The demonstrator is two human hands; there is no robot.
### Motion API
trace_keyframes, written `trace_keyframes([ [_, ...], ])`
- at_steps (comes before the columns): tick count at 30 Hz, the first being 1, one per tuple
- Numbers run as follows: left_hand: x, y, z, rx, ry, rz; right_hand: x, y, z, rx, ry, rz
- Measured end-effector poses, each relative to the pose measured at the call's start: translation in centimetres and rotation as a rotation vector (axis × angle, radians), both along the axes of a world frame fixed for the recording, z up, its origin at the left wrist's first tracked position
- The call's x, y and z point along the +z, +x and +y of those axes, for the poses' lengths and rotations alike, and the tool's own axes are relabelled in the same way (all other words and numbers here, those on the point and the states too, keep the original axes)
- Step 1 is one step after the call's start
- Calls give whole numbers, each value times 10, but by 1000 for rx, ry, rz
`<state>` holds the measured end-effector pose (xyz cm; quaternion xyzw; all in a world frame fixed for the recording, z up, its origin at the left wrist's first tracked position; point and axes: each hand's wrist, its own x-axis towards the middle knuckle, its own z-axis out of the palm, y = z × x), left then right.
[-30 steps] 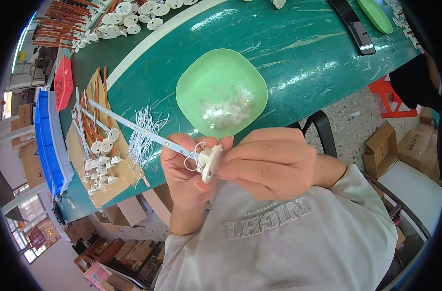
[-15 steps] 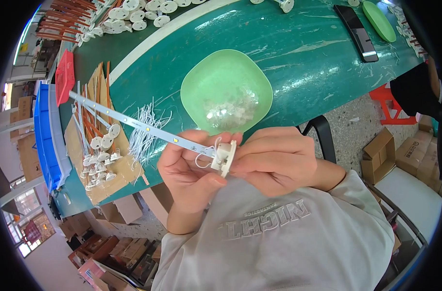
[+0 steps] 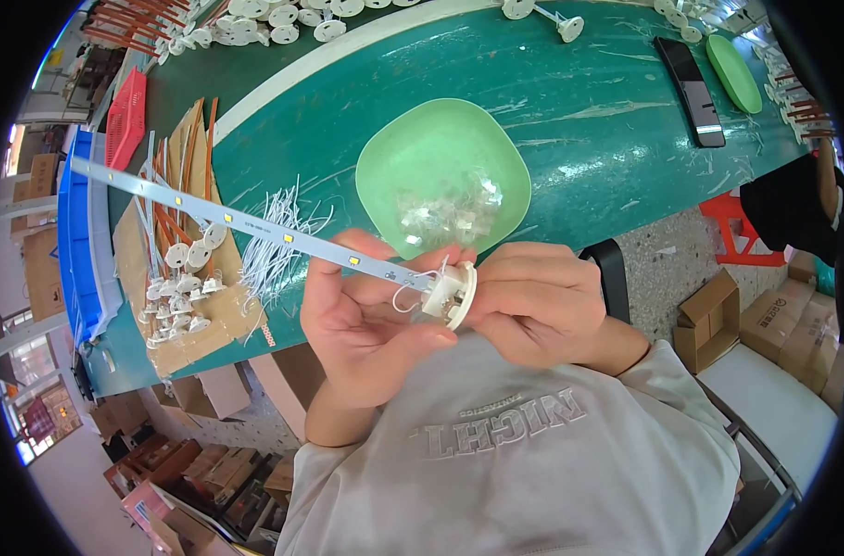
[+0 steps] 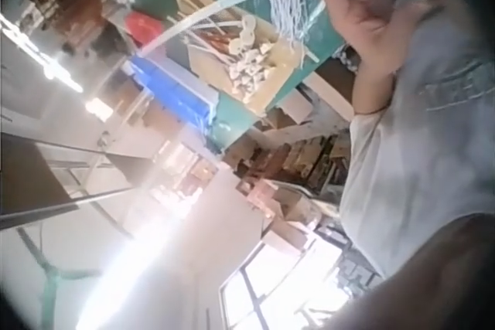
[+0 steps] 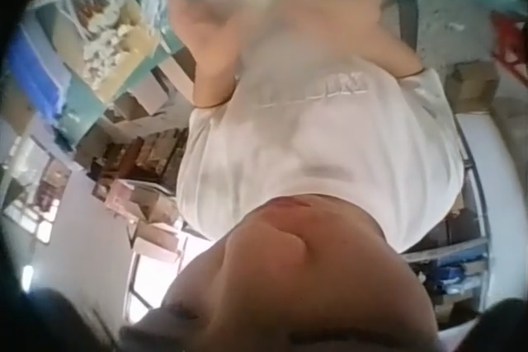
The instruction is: Assembling LED light components by attaching LED strips to circular plastic bases using small connectors.
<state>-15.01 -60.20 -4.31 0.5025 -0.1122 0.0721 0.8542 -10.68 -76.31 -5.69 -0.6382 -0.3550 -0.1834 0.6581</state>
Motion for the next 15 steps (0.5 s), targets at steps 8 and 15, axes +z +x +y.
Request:
trace_keyframes([
  [8,11,0,18,-161,286,202,7,11,-28,251,-20,318],
  [15,-2,1,17,-441,313,114,21,13,-16,348,-88,890],
])
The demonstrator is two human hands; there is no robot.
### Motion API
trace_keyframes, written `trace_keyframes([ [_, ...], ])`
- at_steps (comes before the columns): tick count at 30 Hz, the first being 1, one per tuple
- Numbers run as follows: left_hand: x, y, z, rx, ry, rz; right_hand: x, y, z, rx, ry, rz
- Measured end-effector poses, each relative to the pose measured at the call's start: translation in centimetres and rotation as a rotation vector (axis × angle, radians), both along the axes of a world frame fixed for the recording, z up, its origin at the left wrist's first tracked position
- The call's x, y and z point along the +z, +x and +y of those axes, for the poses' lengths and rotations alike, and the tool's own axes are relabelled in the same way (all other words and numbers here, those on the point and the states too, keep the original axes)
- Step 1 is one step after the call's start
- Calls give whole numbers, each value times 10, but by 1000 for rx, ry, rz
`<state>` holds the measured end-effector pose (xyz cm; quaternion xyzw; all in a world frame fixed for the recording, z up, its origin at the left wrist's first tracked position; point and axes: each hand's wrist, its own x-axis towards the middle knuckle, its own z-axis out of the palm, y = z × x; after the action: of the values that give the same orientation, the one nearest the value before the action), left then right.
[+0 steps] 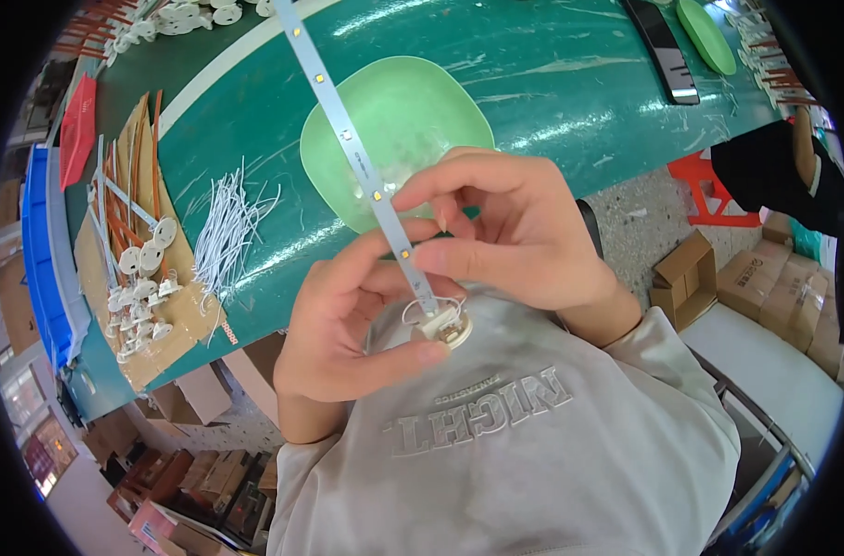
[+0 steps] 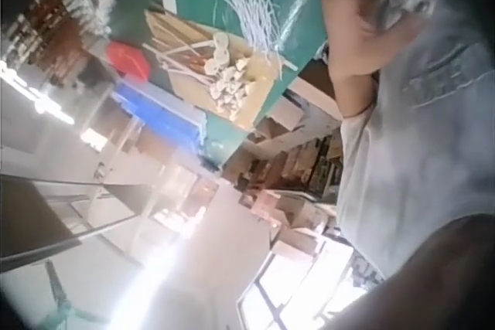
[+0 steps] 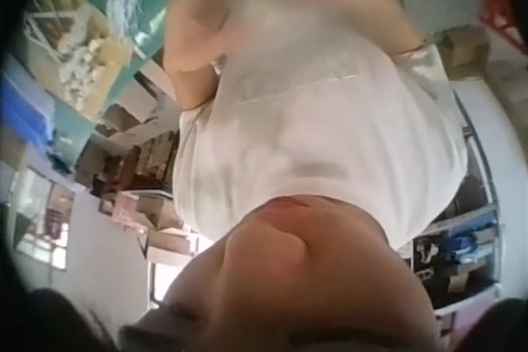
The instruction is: Assembling LED light components by attaching LED strips to circular plastic bases using small connectors.
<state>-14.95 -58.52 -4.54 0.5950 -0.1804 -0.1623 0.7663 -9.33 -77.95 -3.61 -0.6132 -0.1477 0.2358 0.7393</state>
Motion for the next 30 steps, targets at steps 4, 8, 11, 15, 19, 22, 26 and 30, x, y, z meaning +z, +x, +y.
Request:
trace_keyframes([
  [4,-1,-4,0,-43,-204,290,-9,-1,7,-7,95,113],
  [8,-8,-4,2,-118,-295,315,-18,0,14,29,53,154],
  [11,-16,-4,3,-114,-365,306,-19,-2,18,3,152,157],
  [15,-22,-4,-5,103,-372,19,-17,0,11,-62,269,243],
  [19,-19,5,3,73,139,-456,-6,3,2,-100,265,217],
  [22,-30,10,0,148,20,-517,-5,-1,2,-3,332,228],
  [26,-13,1,-9,250,123,-321,-15,-8,1,77,443,244],
  [30,-13,-7,-21,479,-69,-82,-10,-7,-1,-59,291,171],
])
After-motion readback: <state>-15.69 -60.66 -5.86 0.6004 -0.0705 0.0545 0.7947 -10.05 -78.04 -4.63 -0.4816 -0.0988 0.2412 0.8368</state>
